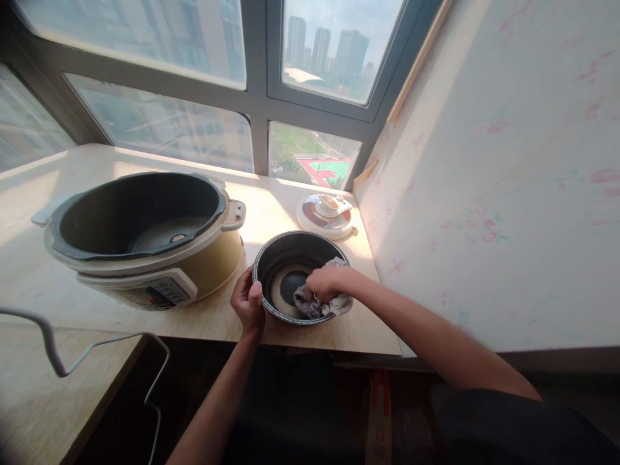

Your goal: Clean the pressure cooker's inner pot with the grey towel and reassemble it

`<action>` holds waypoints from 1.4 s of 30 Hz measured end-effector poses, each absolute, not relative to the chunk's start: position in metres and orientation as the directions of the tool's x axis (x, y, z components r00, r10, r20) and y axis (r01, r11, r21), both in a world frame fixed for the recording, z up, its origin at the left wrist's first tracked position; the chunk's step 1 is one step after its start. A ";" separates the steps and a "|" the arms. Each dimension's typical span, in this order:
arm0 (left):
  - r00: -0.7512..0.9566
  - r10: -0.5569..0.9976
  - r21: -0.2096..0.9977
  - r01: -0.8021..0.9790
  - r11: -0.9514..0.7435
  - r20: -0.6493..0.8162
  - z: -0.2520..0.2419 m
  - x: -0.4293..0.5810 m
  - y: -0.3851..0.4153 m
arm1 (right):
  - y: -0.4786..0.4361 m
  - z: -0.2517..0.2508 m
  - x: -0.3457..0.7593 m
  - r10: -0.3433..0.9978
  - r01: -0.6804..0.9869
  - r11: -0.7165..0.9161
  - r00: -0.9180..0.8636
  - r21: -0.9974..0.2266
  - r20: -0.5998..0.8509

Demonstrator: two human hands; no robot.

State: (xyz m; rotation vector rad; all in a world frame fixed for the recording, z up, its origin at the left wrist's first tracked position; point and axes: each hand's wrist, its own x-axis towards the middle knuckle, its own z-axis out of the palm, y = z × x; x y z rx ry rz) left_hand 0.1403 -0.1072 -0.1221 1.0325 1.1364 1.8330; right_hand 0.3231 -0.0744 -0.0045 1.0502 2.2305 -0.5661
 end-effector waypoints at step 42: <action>-0.144 0.979 0.974 -0.159 -0.164 0.142 -0.089 0.119 -0.112 | -0.061 0.026 0.365 0.824 0.841 0.541 -0.531 0.008 0.196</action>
